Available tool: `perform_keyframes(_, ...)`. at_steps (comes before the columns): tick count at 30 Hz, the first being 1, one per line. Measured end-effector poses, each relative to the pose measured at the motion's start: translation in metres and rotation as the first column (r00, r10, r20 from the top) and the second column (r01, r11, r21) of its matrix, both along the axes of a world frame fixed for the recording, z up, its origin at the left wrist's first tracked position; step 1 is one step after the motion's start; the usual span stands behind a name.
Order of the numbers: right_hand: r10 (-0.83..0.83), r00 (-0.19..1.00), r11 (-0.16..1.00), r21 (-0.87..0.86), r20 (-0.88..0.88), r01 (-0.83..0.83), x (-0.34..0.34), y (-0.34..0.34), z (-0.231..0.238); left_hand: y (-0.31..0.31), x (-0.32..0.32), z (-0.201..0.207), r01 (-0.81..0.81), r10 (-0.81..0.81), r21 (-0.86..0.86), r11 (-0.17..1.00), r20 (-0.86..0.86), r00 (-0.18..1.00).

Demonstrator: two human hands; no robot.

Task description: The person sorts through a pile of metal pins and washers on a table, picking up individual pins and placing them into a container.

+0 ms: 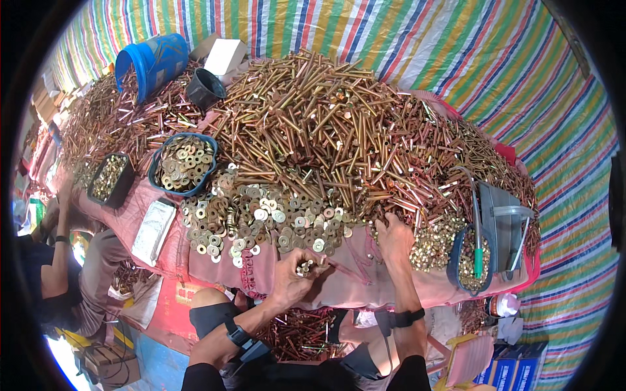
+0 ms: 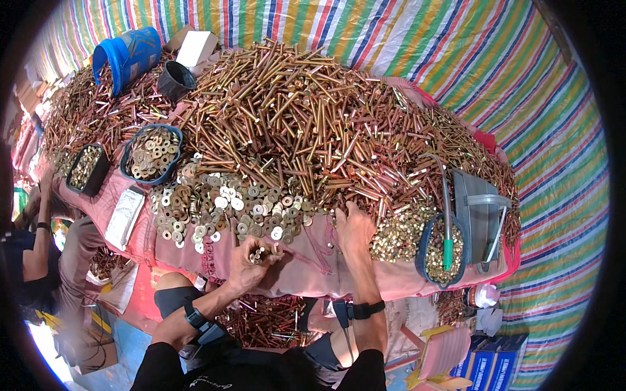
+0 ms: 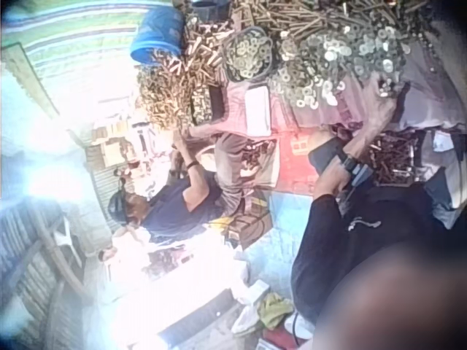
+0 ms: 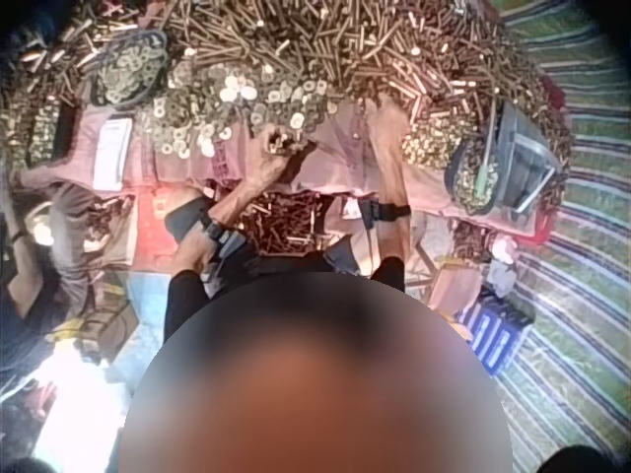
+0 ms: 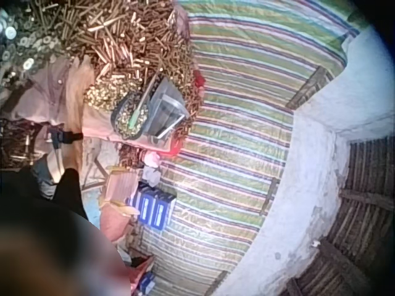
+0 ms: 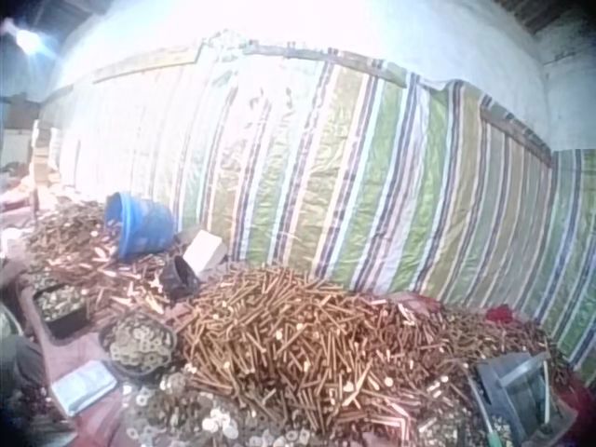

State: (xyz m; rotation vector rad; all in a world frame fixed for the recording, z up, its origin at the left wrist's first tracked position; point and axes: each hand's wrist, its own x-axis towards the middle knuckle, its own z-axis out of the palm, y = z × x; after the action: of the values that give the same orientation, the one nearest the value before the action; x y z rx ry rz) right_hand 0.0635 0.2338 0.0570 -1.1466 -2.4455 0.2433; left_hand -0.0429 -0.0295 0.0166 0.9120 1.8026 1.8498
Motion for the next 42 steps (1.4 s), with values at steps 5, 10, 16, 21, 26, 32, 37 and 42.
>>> perform_keyframes(5,0.027,1.000,0.999,0.027,0.006,-0.027,-0.002,0.002,0.006,0.003,0.001,0.004,0.001,-0.001,-0.032,0.999,0.000,1.000)
perform_keyframes(10,0.026,0.999,0.999,-0.038,0.018,-0.025,0.000,0.008,0.006,0.003,0.002,0.010,-0.011,0.010,-0.026,1.000,-0.032,0.999)
perform_keyframes(16,0.034,0.996,0.998,-0.050,-0.087,-0.039,-0.003,0.005,0.004,0.003,0.000,0.008,0.017,-0.016,-0.058,0.998,0.026,1.000)
perform_keyframes(21,-0.112,0.822,0.585,-0.706,-0.558,-0.400,0.000,-0.014,0.019,0.003,0.000,0.004,0.028,-0.023,-0.068,0.997,0.074,0.997)
perform_keyframes(26,-0.140,0.600,0.333,-0.608,-0.788,-0.721,-0.010,-0.059,0.030,0.004,-0.001,0.001,0.042,-0.035,-0.106,0.993,0.069,0.997)
perform_keyframes(32,0.095,0.617,0.474,-0.510,-0.781,-0.718,-0.012,-0.100,0.036,0.001,-0.003,0.004,0.038,-0.032,-0.136,0.990,0.044,0.999)
perform_keyframes(37,0.295,0.616,0.585,-0.372,-0.730,-0.721,-0.011,-0.107,0.041,0.003,0.000,0.011,-0.010,0.009,-0.019,1.000,-0.020,1.000)
perform_keyframes(42,0.578,0.632,0.719,-0.044,-0.517,-0.694,-0.005,-0.111,0.050,0.005,0.000,0.008,-0.007,0.006,-0.029,1.000,-0.029,1.000)
